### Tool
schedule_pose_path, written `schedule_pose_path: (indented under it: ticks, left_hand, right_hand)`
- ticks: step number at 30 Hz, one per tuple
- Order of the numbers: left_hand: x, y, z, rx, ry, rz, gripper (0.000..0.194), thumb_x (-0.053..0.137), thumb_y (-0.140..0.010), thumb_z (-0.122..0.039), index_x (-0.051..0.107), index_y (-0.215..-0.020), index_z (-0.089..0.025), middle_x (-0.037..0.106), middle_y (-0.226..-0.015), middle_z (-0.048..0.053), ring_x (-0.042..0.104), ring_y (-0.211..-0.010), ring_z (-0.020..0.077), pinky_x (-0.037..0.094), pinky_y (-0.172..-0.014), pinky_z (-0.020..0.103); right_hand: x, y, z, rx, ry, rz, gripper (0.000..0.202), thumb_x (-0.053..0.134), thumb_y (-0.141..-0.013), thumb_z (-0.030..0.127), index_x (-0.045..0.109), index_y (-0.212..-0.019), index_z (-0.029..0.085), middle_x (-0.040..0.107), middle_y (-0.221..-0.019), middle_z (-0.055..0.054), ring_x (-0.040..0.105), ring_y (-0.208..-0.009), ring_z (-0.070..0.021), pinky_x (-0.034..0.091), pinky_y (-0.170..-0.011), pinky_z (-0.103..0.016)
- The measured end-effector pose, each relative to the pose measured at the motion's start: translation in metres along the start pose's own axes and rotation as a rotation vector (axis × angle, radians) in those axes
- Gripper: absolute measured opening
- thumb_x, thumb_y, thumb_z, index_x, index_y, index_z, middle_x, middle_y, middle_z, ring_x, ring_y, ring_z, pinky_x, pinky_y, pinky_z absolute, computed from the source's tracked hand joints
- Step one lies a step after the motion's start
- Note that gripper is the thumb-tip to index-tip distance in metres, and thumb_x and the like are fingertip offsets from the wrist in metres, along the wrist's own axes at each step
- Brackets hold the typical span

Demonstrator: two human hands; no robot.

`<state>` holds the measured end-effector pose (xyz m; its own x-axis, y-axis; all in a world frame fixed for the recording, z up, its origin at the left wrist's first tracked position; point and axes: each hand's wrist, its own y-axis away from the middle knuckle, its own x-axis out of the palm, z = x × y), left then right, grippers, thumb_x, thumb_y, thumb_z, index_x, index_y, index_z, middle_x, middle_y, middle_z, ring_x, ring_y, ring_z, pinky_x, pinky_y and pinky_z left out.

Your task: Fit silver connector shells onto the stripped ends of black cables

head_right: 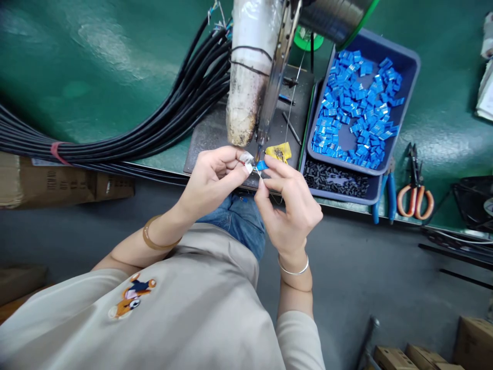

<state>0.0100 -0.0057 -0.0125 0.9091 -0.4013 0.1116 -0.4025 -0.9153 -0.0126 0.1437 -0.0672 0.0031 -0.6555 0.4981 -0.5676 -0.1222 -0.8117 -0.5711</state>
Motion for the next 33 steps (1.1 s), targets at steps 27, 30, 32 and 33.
schedule_pose_path:
  ticks: [27, 30, 32, 33]
  left_hand:
    - [-0.0048, -0.0009, 0.0017, -0.036, -0.034, 0.062, 0.01, 0.056, -0.086, -0.023, 0.058, -0.078, -0.016, 0.047, -0.061, -0.003, 0.041, -0.053, 0.0059, 0.035, -0.052, 0.02]
    - [-0.004, -0.0013, 0.0008, -0.029, -0.029, 0.057, 0.01, 0.056, -0.086, -0.022, 0.058, -0.078, -0.016, 0.046, -0.061, -0.003, 0.04, -0.053, 0.0058, 0.035, -0.052, 0.02]
    - [-0.0038, -0.0014, -0.0013, -0.02, -0.033, 0.052, 0.01, 0.056, -0.086, -0.022, 0.058, -0.078, -0.016, 0.044, -0.06, -0.003, 0.038, -0.053, 0.0057, 0.033, -0.051, 0.02]
    - [-0.0038, -0.0014, -0.0025, -0.013, -0.036, 0.051, 0.01, 0.056, -0.086, -0.022, 0.058, -0.078, -0.016, 0.043, -0.06, -0.003, 0.037, -0.052, 0.0057, 0.032, -0.051, 0.02]
  right_hand:
    - [0.0008, 0.0004, -0.002, -0.017, -0.001, -0.004, 0.013, 0.064, -0.079, 0.009, 0.061, -0.083, 0.021, 0.072, -0.108, -0.004, 0.072, -0.094, -0.0186, 0.065, -0.079, -0.035]
    - [0.0014, -0.001, -0.0018, -0.053, 0.01, -0.025, 0.015, 0.067, -0.076, 0.006, 0.063, -0.083, 0.019, 0.073, -0.107, -0.005, 0.072, -0.093, -0.0172, 0.064, -0.081, -0.032]
    - [0.0014, -0.0019, -0.0008, -0.07, 0.018, -0.04, 0.017, 0.069, -0.074, 0.005, 0.065, -0.084, 0.018, 0.073, -0.107, -0.005, 0.072, -0.093, -0.0166, 0.064, -0.083, -0.031]
    - [0.0012, -0.0022, -0.0002, -0.071, 0.021, -0.045, 0.018, 0.069, -0.074, 0.004, 0.065, -0.085, 0.018, 0.073, -0.107, -0.005, 0.072, -0.094, -0.0164, 0.063, -0.083, -0.031]
